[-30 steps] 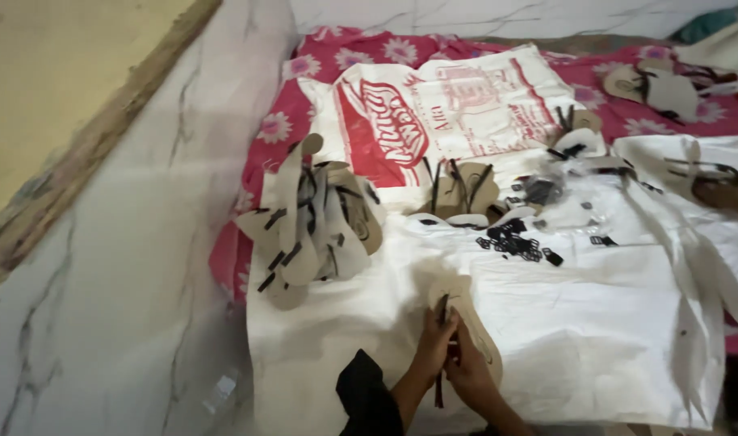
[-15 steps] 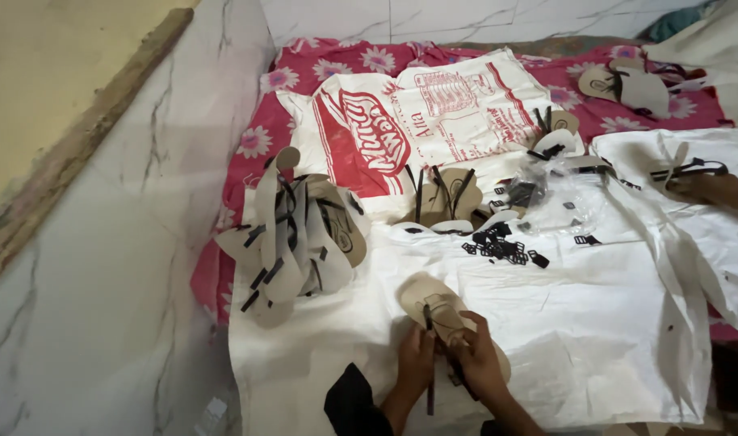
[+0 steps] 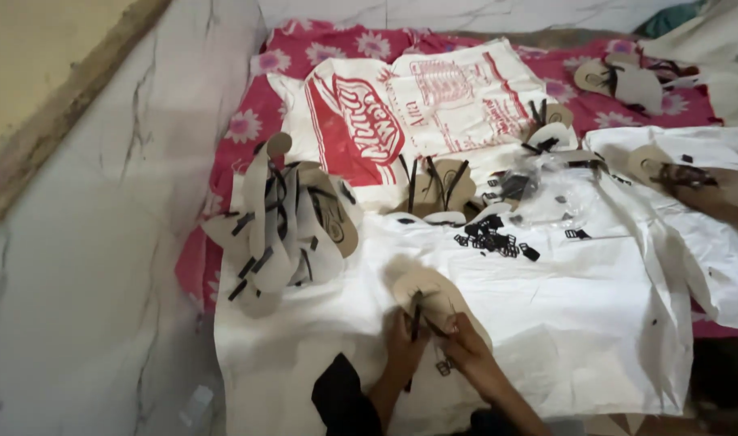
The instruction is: The person manually inserts and pulls straps through holes in sandal soles.
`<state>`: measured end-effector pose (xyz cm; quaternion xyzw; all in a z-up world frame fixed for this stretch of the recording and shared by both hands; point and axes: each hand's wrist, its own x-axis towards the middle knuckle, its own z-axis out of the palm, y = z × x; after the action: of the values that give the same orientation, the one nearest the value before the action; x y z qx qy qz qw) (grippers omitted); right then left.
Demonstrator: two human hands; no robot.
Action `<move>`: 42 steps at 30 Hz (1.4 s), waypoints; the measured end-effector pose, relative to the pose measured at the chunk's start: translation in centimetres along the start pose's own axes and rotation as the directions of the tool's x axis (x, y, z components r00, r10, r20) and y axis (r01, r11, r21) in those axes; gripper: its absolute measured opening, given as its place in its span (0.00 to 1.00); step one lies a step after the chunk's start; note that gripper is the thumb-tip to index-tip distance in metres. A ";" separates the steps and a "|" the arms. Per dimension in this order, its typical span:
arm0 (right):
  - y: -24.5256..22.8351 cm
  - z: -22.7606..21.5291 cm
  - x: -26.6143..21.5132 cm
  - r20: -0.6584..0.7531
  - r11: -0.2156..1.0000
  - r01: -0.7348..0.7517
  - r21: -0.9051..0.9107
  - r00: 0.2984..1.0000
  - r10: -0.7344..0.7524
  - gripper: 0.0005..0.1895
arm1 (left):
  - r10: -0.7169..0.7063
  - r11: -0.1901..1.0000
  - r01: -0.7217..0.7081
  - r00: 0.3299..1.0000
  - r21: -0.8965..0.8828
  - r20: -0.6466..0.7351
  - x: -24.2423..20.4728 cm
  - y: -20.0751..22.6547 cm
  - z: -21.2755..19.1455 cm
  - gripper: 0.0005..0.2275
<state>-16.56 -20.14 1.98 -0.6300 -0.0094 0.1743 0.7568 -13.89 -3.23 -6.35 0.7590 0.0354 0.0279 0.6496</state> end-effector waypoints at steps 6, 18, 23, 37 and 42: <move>-5.4 2.7 1.1 -0.299 0.693 -0.042 -0.720 0.920 -0.254 0.14 | -0.081 0.979 0.083 0.997 -0.186 0.014 1.6 -5.5 0.5 0.04; 8.7 -1.6 5.5 -0.140 0.562 0.236 -0.793 0.827 -0.545 0.21 | 0.184 0.979 -0.186 0.983 -0.084 -0.024 1.0 -1.6 0.1 0.13; 10.1 -0.2 5.3 -0.213 0.954 -0.036 -0.297 0.977 -0.029 0.26 | 0.014 0.990 -0.037 0.986 -0.135 -0.166 1.6 -2.7 0.7 0.12; 6.4 0.8 4.3 0.019 0.437 0.492 -0.753 0.680 -0.733 0.11 | 0.041 0.989 -0.042 0.999 -0.139 -0.010 1.0 -3.1 0.8 0.14; 1.0 3.1 2.2 0.139 0.016 0.155 -0.988 0.923 -0.360 0.12 | 0.043 0.982 -0.060 0.994 -0.180 -0.102 0.9 -2.8 0.4 0.13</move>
<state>-15.52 -16.43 1.20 -0.9706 -0.1822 -0.0678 0.1419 -12.97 -3.06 -9.16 0.6946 0.0448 0.0850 0.7130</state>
